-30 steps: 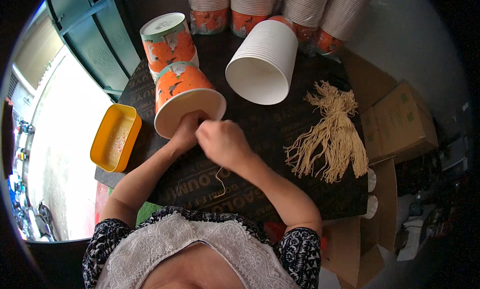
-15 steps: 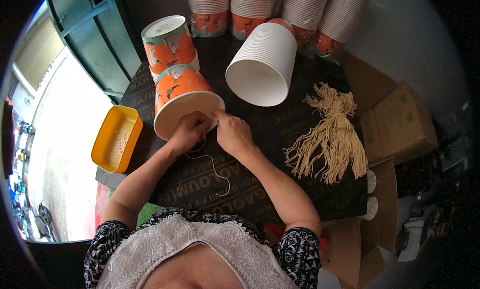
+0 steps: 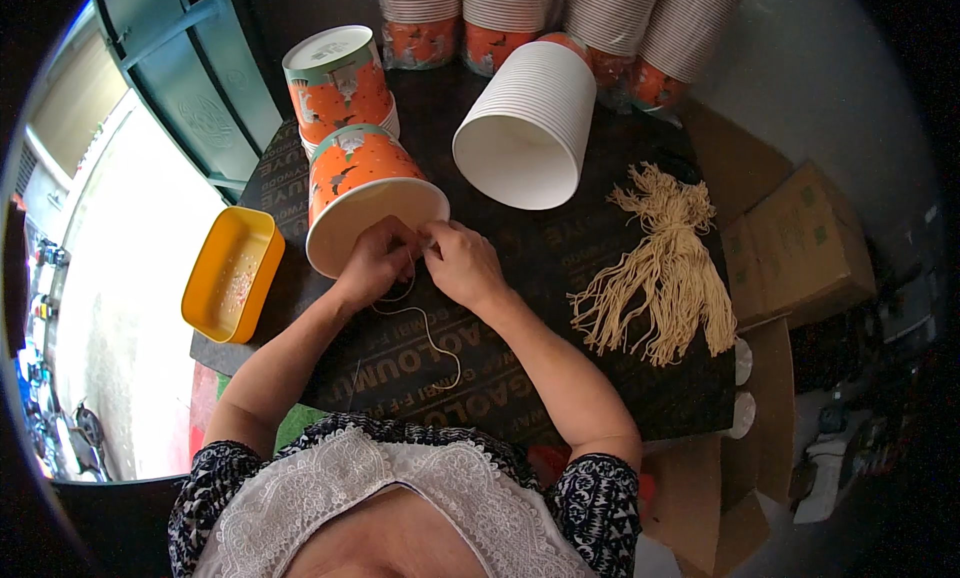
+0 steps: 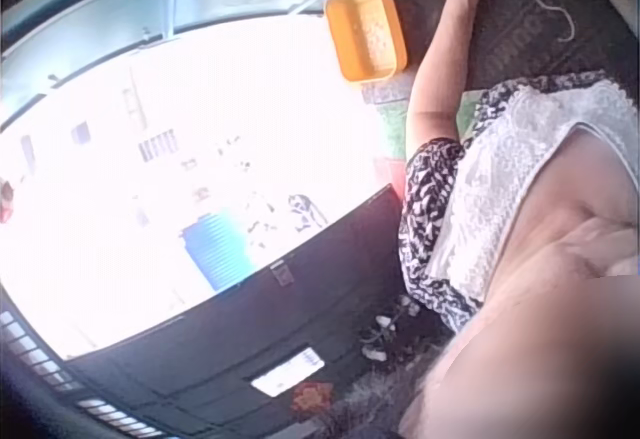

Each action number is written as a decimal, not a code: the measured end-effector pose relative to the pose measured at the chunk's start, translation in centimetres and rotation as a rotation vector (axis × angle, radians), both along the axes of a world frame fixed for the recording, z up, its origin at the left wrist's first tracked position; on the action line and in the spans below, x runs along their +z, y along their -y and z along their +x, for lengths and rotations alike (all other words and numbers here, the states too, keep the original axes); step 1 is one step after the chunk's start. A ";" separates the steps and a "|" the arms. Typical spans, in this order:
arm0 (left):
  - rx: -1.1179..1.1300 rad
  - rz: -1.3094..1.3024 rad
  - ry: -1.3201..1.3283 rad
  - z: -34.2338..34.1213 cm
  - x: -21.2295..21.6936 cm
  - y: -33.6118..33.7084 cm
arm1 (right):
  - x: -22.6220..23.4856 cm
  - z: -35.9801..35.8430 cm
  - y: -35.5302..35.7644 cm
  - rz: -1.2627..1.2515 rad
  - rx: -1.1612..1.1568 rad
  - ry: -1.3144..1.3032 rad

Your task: The person is manually attaching string handles to paper buckets by threading the ends through pre-punched holes.

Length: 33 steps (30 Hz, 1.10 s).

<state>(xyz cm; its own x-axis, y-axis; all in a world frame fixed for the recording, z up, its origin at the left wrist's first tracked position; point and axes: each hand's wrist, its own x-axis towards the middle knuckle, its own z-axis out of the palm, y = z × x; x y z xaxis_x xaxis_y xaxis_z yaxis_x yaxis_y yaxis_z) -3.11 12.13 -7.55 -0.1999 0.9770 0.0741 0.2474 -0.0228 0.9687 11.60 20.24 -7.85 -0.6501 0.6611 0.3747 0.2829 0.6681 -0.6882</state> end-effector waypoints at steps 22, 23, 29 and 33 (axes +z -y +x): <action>-0.047 -0.226 -0.019 -0.7 1.3 -0.8 | -0.4 -0.1 0.2 -0.036 0.034 -0.055; -0.046 -0.225 -0.019 -0.8 1.5 -0.8 | -0.5 -0.1 0.1 -0.036 0.035 -0.055; -0.026 -0.169 0.099 -0.7 1.6 -0.7 | -0.9 0.0 -0.1 -0.169 0.043 -0.083; -0.053 -0.180 0.115 -1.0 1.5 -0.8 | -1.0 -0.1 -0.1 -0.167 0.036 -0.082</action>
<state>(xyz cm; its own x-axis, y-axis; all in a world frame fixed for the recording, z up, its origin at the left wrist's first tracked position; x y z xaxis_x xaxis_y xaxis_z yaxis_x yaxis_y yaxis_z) -4.16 12.90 -6.02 -0.1448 0.9819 -0.1225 0.1385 0.1426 0.9800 11.51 20.30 -8.85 -0.6460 0.6956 0.3143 0.1995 0.5513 -0.8101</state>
